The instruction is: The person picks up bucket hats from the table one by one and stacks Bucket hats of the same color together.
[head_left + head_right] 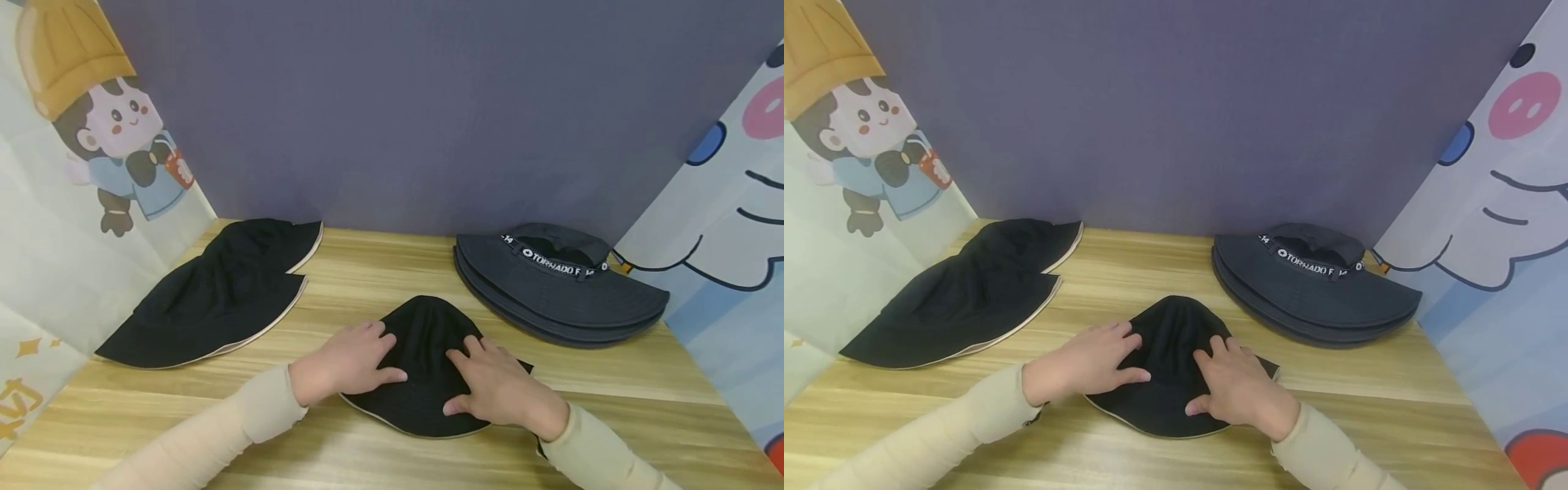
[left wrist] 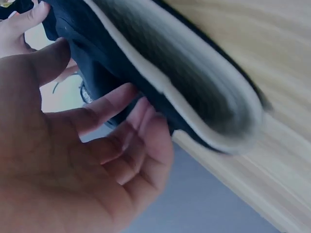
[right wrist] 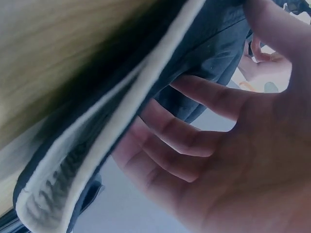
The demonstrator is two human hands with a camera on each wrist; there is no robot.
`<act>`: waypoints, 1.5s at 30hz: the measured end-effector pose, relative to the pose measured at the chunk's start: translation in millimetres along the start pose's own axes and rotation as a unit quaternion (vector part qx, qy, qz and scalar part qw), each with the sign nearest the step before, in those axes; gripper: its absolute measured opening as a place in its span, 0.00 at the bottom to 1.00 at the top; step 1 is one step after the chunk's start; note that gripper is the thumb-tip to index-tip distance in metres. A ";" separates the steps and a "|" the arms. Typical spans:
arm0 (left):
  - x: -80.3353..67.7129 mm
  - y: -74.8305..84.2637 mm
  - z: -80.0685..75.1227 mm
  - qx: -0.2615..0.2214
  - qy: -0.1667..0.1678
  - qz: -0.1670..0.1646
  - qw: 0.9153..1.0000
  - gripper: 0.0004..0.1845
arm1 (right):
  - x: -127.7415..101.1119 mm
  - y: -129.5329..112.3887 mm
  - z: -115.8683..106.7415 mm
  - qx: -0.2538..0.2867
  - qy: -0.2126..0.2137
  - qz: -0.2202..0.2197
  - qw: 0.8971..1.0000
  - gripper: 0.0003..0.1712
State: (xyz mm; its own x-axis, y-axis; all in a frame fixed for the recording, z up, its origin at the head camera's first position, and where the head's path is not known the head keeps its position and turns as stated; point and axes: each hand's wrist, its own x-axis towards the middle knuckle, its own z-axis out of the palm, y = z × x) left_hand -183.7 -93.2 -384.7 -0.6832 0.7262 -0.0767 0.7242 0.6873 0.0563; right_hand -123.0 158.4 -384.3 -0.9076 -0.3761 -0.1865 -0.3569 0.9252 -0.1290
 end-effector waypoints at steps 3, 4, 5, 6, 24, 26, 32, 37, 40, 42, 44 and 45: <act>-0.9 -6.0 0.2 -0.029 0.035 0.011 0.999 0.24 | 0.6 -0.2 -0.5 0.000 0.001 0.001 1.000 0.49; -0.8 -8.1 0.4 -0.037 0.051 0.015 0.998 0.21 | 0.8 -0.1 -0.7 -0.002 0.002 0.000 1.000 0.49; -0.8 -10.1 0.8 -0.042 0.068 0.020 0.997 0.18 | 1.1 -0.1 -0.9 -0.004 0.003 0.000 1.000 0.49; -0.8 -12.1 1.2 -0.047 0.084 0.025 0.995 0.16 | 1.3 -0.1 -1.1 -0.005 0.004 0.000 1.000 0.49; -3.5 -59.4 -9.3 0.032 0.238 0.004 0.971 0.07 | -0.1 3.1 0.4 -0.001 0.000 0.004 1.000 0.49; -5.3 -66.5 -11.5 0.036 0.238 -0.012 0.971 0.06 | 0.0 3.2 0.8 -0.001 -0.002 0.004 1.000 0.49; -10.7 -89.9 -17.2 0.045 0.233 -0.057 0.970 0.05 | 0.2 3.2 1.8 -0.002 -0.005 0.005 1.000 0.49; -14.9 -108.8 -23.6 0.049 0.231 -0.076 0.969 0.05 | 0.1 3.7 1.7 -0.005 -0.002 0.004 1.000 0.49; -18.9 -122.6 -28.9 0.061 0.229 -0.085 0.968 0.07 | 0.3 3.8 1.5 -0.006 -0.001 0.002 1.000 0.49; -21.6 -132.8 -32.1 0.070 0.226 -0.095 0.967 0.09 | 0.4 3.6 1.3 -0.006 -0.001 0.002 1.000 0.49; -24.7 -143.3 -34.4 0.077 0.222 -0.107 0.966 0.10 | 0.5 3.4 1.2 -0.005 -0.002 0.002 1.000 0.49; -26.5 -147.9 -35.4 0.081 0.220 -0.115 0.965 0.10 | 0.6 3.2 1.1 -0.005 -0.002 0.002 1.000 0.49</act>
State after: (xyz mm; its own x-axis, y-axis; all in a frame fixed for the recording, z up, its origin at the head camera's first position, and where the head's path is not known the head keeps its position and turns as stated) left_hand -276.0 -213.5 -355.8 -0.7753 0.5171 0.3626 0.5302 0.8449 -0.0712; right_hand -124.4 161.1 -385.8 -0.9080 -0.3732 -0.1904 -0.3559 0.9269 -0.1194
